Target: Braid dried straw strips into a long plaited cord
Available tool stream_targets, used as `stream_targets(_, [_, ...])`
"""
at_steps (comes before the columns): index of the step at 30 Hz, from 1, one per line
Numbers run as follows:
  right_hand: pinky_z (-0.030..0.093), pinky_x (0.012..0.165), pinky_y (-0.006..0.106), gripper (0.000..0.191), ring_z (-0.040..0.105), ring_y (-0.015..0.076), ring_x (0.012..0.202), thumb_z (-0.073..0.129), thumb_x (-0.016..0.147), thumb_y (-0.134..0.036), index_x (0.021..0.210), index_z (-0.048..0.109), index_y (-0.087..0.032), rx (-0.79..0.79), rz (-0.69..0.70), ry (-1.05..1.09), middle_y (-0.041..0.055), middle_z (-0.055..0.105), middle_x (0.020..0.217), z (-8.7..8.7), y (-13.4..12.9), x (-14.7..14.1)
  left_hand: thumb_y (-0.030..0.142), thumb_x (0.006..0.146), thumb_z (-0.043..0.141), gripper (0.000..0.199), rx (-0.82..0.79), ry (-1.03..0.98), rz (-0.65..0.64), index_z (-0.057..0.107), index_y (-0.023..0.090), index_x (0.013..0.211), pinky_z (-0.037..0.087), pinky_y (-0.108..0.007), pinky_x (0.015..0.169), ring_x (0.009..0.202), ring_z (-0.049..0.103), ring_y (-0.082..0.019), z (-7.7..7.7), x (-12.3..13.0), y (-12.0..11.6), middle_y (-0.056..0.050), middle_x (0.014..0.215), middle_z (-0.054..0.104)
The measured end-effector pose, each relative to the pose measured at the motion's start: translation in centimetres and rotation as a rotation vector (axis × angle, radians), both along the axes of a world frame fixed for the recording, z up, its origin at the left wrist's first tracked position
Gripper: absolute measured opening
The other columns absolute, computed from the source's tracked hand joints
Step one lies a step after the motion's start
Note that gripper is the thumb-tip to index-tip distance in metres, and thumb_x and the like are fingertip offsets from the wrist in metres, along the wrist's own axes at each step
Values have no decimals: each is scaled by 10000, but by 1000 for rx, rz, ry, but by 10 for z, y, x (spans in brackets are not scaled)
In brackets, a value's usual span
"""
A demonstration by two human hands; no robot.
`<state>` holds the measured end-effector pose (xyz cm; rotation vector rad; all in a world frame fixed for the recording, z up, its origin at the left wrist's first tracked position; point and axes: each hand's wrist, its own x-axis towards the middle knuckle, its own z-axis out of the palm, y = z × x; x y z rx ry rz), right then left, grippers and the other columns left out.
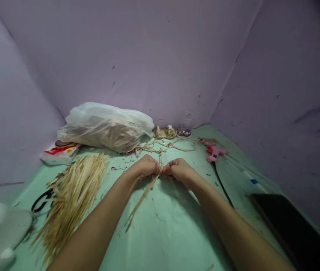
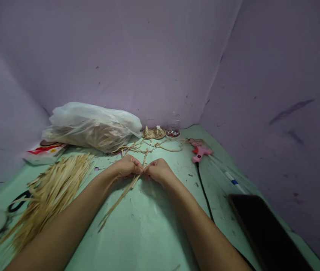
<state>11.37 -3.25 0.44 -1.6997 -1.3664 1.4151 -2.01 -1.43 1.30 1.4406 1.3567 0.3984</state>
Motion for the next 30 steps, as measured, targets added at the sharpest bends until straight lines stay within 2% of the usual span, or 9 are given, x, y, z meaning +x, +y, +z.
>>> stream_targets(4, [417, 430, 213, 121, 498, 98, 403, 487, 632, -49, 547, 516, -130, -98, -3, 57, 13, 557, 475, 4, -2, -5, 84, 481, 495, 37, 62, 12, 6, 521, 108, 471, 179, -189, 369, 356, 276, -48, 4, 3, -4, 42, 363, 378])
stream_targets(9, [418, 449, 202, 136, 502, 92, 423, 468, 670, -43, 591, 455, -153, -100, -34, 126, 7, 556, 477, 8, -5, -7, 113, 504, 490, 38, 30, -71, 24, 528, 117, 504, 149, -205, 366, 339, 235, -49, 7, 2, -6, 43, 355, 349])
stream_targets(12, [348, 391, 173, 151, 443, 67, 378, 453, 651, -27, 595, 423, -164, -70, -47, 157, -17, 526, 467, 7, -6, -8, 114, 505, 484, 36, 23, -103, 23, 519, 122, 502, 128, -215, 366, 334, 221, -49, 6, 1, -5, 38, 357, 348])
stream_targets(16, [154, 315, 183, 121, 274, 32, 304, 464, 598, -47, 552, 441, -156, -10, -51, 95, -50, 420, 413, 4, -6, -9, 107, 506, 503, 27, 16, -68, 37, 527, 116, 498, 121, -212, 371, 341, 222, -47, 3, 0, -3, 38, 356, 335])
stream_targets(19, [103, 311, 198, 111, 216, 28, 291, 491, 601, -115, 523, 427, -161, -56, -34, 170, -67, 342, 385, 3, -5, -7, 102, 492, 511, 28, 10, -75, 56, 502, 126, 481, 125, -204, 364, 340, 230, -47, 0, -1, -2, 46, 357, 315])
stream_targets(22, [81, 309, 192, 95, 194, 20, 284, 492, 595, -128, 529, 431, -158, -86, -37, 250, -71, 345, 382, 1, -5, -5, 123, 485, 516, 19, -16, -107, 40, 503, 130, 496, 124, -198, 354, 337, 234, -47, -1, -3, 0, 49, 372, 325])
stream_targets(26, [76, 303, 178, 44, 199, 10, 274, 492, 609, -135, 572, 470, -146, -83, -31, 302, -63, 414, 403, -4, -4, -2, 198, 521, 524, 72, -186, -175, -66, 512, 128, 533, 135, -187, 342, 333, 242, -44, 1, -10, 3, 51, 410, 326])
stream_targets(30, [72, 306, 164, 20, 205, 5, 283, 489, 600, -117, 608, 495, -135, -123, -9, 389, -62, 442, 422, -7, -3, 3, 260, 567, 486, 237, -428, -395, -210, 596, 89, 689, 223, -199, 359, 388, 353, -72, 2, -23, 7, 5, 516, 433])
